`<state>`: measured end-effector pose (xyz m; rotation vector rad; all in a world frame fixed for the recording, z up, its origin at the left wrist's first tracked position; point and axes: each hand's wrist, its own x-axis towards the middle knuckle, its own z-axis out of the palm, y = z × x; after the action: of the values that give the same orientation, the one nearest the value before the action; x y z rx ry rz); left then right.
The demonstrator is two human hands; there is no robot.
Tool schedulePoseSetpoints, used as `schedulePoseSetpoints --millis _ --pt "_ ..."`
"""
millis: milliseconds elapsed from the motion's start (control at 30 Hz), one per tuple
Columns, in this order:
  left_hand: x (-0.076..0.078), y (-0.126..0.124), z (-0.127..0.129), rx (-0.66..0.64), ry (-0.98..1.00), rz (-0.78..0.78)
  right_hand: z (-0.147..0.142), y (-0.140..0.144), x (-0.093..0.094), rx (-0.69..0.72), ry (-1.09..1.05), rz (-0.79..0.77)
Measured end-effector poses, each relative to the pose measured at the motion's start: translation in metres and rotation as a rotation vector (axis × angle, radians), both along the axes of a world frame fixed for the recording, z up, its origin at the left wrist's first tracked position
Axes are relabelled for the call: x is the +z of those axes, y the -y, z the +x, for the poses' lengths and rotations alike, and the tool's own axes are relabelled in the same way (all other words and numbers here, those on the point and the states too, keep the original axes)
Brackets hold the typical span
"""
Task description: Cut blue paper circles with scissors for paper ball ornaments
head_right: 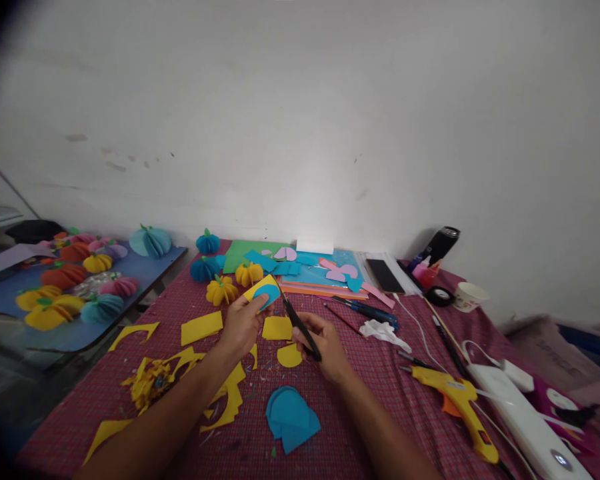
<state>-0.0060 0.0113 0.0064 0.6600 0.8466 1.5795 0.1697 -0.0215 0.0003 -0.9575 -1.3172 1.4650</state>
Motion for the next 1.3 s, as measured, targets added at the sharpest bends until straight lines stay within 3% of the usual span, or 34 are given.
schedulePoseSetpoints --millis 1300 --pt "-0.006 0.0 0.004 0.069 0.026 -0.018 -0.009 0.003 -0.013 0.072 -0.116 -0.045"
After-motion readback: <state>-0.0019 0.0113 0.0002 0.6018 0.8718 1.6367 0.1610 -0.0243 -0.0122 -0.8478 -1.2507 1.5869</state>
